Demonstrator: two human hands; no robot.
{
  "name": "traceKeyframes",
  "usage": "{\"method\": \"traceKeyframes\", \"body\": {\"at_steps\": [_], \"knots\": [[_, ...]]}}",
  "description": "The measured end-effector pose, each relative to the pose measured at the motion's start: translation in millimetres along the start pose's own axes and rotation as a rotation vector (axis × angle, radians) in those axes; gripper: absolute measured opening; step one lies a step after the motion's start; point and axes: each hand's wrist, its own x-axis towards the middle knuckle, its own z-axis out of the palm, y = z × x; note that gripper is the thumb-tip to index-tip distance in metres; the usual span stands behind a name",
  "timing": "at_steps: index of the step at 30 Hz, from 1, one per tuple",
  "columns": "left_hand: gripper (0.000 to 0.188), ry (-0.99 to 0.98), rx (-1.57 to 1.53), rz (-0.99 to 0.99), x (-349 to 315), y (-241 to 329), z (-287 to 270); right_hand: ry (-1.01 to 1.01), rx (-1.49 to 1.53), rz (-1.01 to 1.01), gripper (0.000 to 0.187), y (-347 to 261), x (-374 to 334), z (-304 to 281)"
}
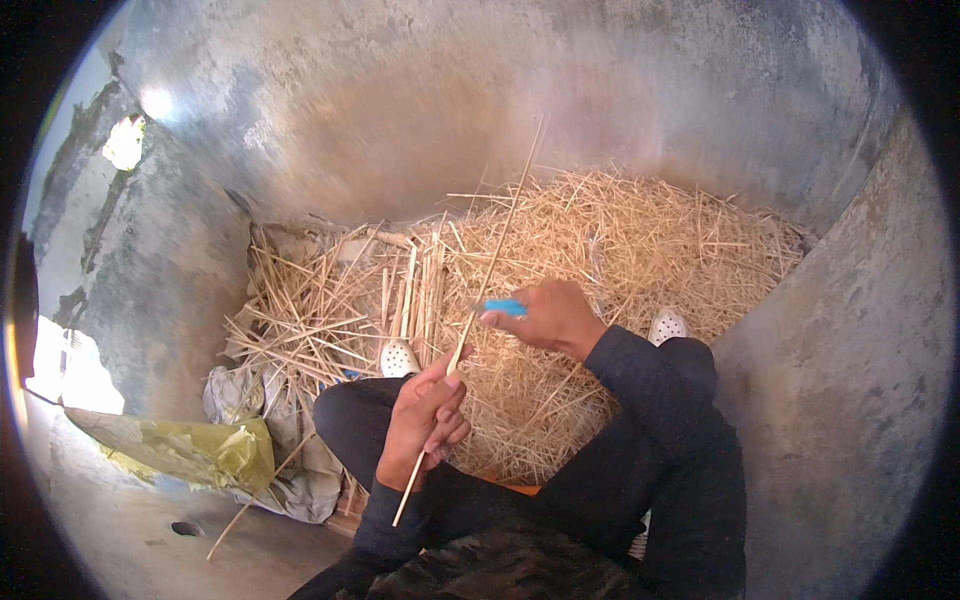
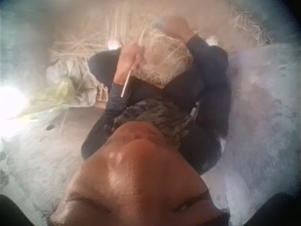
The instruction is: The person sits on the floor and uses a blue utility knife to shave thin strips off long bamboo sticks. They hold the stick with their left hand and scrape the blade along its length with their right hand, creating a pile of shavings on the floor.
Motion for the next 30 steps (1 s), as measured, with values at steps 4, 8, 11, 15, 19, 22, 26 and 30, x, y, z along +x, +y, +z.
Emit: {"method": "traceKeyframes", "body": {"at_steps": [4, 8, 11, 15, 19, 22, 26, 30], "knots": [[0.044, 0.014, 0.024, -0.009, 0, 4, 3, -0.033, -0.043, -0.198, 0.064, -22, -22, 8], [0.047, 0.060, 0.223, 0.031, -16, 7, 6, 0.048, -0.043, 0.014, 0.067, 4, 7, -2], [0.048, 0.049, 0.281, 0.071, -15, 7, 6, 0.126, 0.023, -0.172, 0.074, -21, -19, 12], [0.049, 0.060, 0.342, 0.077, -26, 1, 2, 0.147, -0.051, -0.120, 0.076, -2, -2, 9], [0.048, 0.053, 0.403, 0.071, -31, 6, 9, 0.173, -0.001, -0.097, 0.073, -2, -5, 3], [0.049, -0.007, 0.368, 0.078, -33, 5, 3, 0.094, -0.025, -0.151, 0.066, -14, -20, 8], [0.049, 0.067, 0.478, 0.070, -56, 2, -2, 0.162, -0.058, 0.053, 0.069, 31, 21, -1], [0.052, 0.017, 0.550, -0.075, -88, 1, -1, 0.289, -0.087, 0.351, 0.079, 106, 35, -57]]}}
